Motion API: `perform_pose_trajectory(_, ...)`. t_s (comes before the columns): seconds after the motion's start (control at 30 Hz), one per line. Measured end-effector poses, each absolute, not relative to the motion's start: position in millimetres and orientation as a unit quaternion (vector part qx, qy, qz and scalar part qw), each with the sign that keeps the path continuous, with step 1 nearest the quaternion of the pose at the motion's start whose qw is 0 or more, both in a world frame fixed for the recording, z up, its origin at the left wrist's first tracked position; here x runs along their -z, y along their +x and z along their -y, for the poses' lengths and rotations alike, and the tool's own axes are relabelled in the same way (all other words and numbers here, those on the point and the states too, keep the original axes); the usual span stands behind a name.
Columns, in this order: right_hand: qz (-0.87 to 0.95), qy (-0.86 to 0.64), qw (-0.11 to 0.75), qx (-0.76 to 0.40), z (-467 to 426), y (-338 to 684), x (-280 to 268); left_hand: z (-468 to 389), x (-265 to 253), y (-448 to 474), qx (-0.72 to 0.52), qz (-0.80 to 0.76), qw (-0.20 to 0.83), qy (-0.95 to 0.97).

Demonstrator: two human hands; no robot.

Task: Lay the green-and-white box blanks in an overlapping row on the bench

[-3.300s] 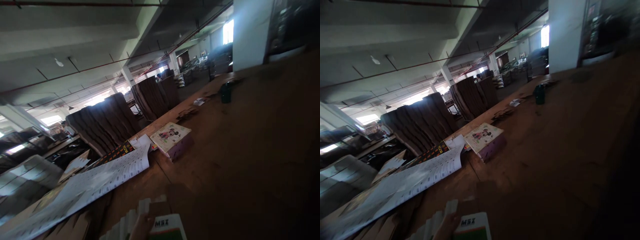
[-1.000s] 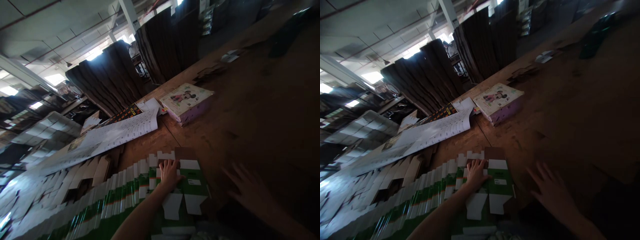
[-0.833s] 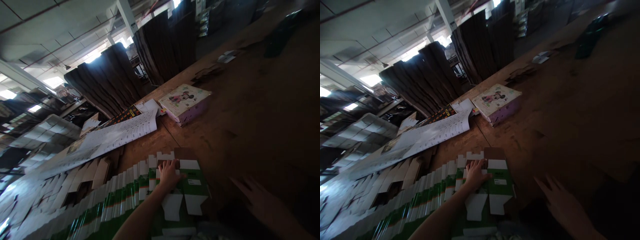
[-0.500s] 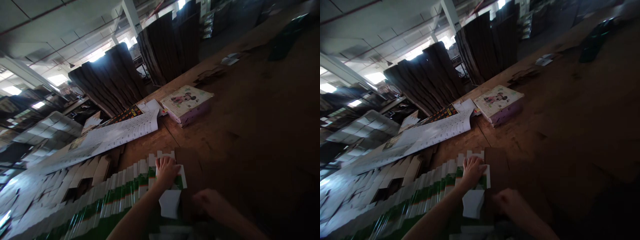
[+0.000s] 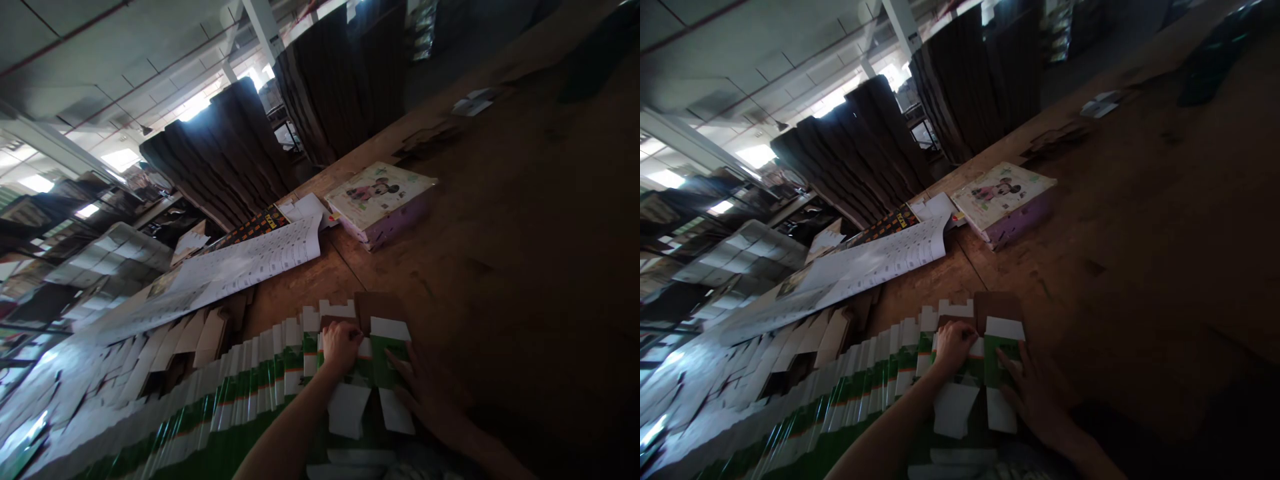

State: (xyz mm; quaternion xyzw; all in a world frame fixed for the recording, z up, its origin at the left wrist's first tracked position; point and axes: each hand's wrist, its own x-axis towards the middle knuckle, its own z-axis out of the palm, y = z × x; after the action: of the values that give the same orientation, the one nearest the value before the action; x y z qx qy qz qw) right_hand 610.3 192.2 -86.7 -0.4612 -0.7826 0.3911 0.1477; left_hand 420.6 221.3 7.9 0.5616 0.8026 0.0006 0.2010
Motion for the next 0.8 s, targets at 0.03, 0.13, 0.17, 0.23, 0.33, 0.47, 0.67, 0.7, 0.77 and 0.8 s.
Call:
perform_pose_trajectory(0.03, 0.788, -0.464, 0.134, -0.381, -187, 606, 92, -221, -6, 422, -0.002, -0.804, 0.196, 0.561)
perform_pose_trajectory(0.13, 0.797, -0.462, 0.112, -0.373, -179, 604, 104, -219, 0, 423, -0.002, -0.801, 0.179, 0.571)
perform_pose_trajectory(0.17, 0.798, -0.462, 0.105, -0.374, -178, 605, 106, -218, 2, 424, -0.001, -0.8, 0.175, 0.574)
perform_pose_trajectory(0.23, 0.798, -0.462, 0.094, -0.377, -179, 606, 108, -218, 3, 423, 0.001, -0.798, 0.173, 0.577)
perform_pose_trajectory(0.33, 0.799, -0.461, 0.093, -0.374, -180, 606, 109, -218, 4, 422, -0.002, -0.792, 0.174, 0.585)
perform_pose_trajectory(0.47, 0.811, -0.466, 0.084, -0.344, -177, 605, 106, -217, 5, 420, 0.01, -0.781, 0.163, 0.603)
perform_pose_trajectory(0.67, 0.825, -0.485, 0.061, -0.283, -179, 598, 98, -214, 7, 423, 0.026, -0.77, 0.139, 0.623)
perform_pose_trajectory(0.7, 0.829, -0.483, 0.06, -0.276, -181, 599, 97, -213, 7, 424, 0.027, -0.762, 0.135, 0.633)
perform_pose_trajectory(0.77, 0.837, -0.474, 0.066, -0.268, -188, 607, 93, -212, 6, 426, 0.032, -0.739, 0.129, 0.66)
perform_pose_trajectory(0.8, 0.839, -0.468, 0.08, -0.265, -192, 614, 89, -211, 6, 427, 0.037, -0.729, 0.128, 0.671)
